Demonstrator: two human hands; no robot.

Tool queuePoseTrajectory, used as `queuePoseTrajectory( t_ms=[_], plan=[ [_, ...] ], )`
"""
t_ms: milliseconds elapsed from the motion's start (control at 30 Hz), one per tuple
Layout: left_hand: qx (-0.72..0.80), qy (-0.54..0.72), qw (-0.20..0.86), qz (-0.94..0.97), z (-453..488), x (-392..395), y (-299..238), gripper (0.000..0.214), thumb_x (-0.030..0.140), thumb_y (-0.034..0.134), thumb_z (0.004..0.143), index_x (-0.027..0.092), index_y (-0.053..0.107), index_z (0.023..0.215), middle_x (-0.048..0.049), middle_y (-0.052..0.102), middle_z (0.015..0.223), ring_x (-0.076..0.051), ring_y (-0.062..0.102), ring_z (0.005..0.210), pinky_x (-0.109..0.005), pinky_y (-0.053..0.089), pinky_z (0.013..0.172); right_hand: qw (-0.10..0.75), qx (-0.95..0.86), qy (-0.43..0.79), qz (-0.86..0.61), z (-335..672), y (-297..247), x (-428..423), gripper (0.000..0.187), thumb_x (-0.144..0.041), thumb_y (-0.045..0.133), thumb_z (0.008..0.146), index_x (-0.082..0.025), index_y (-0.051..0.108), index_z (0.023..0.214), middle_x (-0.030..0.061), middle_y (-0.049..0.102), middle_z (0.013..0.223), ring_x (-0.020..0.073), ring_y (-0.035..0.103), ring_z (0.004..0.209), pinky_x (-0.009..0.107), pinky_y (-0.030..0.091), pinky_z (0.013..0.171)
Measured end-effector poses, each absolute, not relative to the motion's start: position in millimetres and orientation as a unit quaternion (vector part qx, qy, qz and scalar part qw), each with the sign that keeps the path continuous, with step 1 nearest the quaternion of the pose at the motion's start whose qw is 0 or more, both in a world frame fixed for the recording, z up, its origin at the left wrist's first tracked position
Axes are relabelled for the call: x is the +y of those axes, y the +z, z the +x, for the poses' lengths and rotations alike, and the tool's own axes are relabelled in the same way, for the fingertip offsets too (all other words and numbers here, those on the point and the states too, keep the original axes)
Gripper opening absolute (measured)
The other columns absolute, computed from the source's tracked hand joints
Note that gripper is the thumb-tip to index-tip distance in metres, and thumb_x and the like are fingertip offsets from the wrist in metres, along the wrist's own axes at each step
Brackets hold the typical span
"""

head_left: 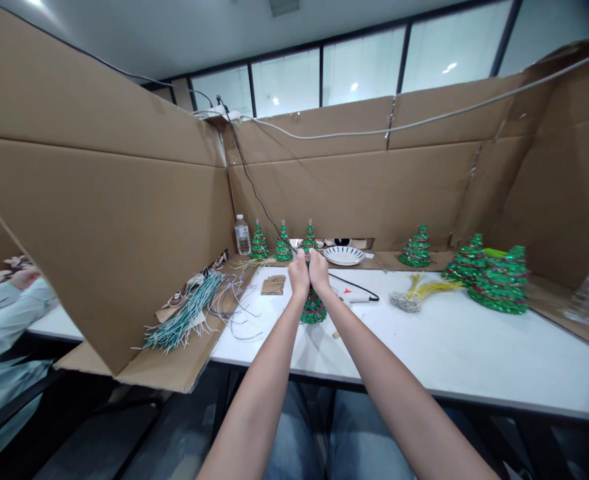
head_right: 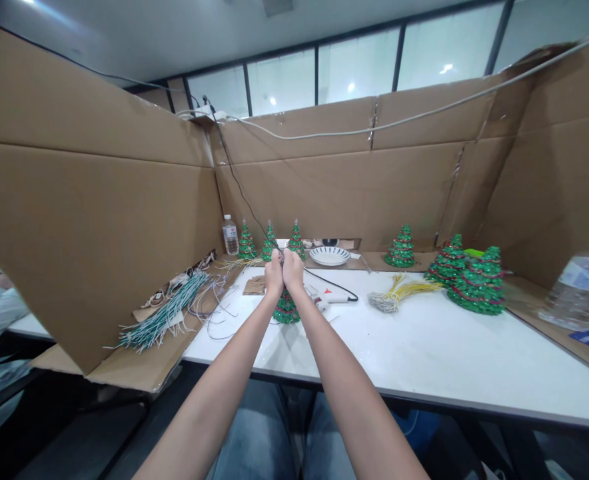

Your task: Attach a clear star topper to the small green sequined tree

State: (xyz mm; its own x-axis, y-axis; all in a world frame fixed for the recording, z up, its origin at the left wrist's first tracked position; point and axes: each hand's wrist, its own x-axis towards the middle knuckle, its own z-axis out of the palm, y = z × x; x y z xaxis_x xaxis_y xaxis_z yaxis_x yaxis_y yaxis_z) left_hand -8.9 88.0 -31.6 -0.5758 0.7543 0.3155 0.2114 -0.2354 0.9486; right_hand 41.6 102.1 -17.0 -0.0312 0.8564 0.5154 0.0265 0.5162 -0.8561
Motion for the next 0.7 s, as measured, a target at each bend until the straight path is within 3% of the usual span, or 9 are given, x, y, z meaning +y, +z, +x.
queuePoseTrajectory(
  t_ms=[700],
  plan=[
    [0.581,0.672,0.206,0.41,-9.4,89.7,-32.4,0.034,0.037,0.055,0.09,0.013,0.058,0.113,-0.0069,0.06,0.112,-0.022,0.061,0.097,-0.04,0.053,0.082,0.598,-0.626,0.351,-0.357,41.2,-14.9,101.0,0.033,-0.035,0.053,0.091,-0.015,0.055,0.117,0.0084,0.058,0.117,0.0185,0.059,0.1,0.039,0.052,0.085]
  ],
)
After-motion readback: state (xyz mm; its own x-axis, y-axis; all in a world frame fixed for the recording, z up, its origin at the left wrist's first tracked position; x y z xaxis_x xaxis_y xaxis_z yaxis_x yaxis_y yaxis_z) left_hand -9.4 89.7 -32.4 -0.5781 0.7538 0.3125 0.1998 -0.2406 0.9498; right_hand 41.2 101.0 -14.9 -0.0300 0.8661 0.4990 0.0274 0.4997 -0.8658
